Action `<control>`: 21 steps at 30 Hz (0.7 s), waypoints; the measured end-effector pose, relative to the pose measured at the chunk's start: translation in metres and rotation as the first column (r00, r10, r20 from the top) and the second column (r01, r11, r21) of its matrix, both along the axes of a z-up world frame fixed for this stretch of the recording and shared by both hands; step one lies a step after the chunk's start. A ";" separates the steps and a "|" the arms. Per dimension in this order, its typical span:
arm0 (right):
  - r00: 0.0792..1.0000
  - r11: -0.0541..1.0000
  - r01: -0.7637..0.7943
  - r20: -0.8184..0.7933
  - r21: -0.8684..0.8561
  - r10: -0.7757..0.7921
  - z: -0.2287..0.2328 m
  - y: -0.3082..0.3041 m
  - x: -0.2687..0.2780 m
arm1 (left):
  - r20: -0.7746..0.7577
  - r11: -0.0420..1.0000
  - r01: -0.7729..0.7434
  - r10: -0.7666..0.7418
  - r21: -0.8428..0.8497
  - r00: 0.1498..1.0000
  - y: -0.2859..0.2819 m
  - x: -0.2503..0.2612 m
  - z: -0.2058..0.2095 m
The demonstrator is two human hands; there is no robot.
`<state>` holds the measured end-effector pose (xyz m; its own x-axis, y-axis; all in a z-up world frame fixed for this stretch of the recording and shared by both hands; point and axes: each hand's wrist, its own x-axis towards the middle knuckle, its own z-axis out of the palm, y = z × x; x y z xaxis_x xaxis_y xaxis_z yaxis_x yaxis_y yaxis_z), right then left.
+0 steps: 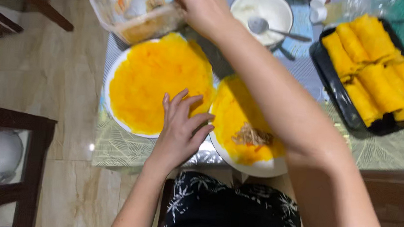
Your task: The person places a yellow wrapper on a plate, scoops filling from a container onto the wrapper using a spoon, and rolls it into a spring roll shape by hand.
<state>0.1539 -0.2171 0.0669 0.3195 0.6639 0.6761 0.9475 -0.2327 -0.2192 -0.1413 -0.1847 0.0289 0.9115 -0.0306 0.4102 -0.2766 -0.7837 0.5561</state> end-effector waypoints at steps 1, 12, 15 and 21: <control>1.000 1.000 0.005 -0.014 -0.009 -0.005 -0.001 -0.007 -0.004 | -0.011 0.999 0.037 -0.037 0.028 0.999 -0.003 0.001 -0.002; 0.924 0.957 0.010 -0.364 -0.289 -0.120 0.025 -0.237 -0.136 | -0.109 0.963 0.216 -0.200 0.162 0.974 -0.062 0.027 -0.009; 0.782 0.931 -0.048 -0.594 -0.362 -0.191 0.010 -0.274 -0.172 | -0.108 0.967 0.224 -0.211 0.124 0.971 -0.066 0.026 -0.009; 0.888 0.920 -0.116 -0.453 -0.375 -0.073 -0.023 -0.289 -0.213 | -0.089 0.986 0.138 -0.129 0.097 0.988 -0.058 0.024 0.003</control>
<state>-0.0594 -0.5056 0.0435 0.5073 0.8481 0.1527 0.7713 -0.3678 -0.5195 -0.1174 -0.2427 0.0322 0.9268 -0.1923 0.3226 -0.3393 -0.7971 0.4995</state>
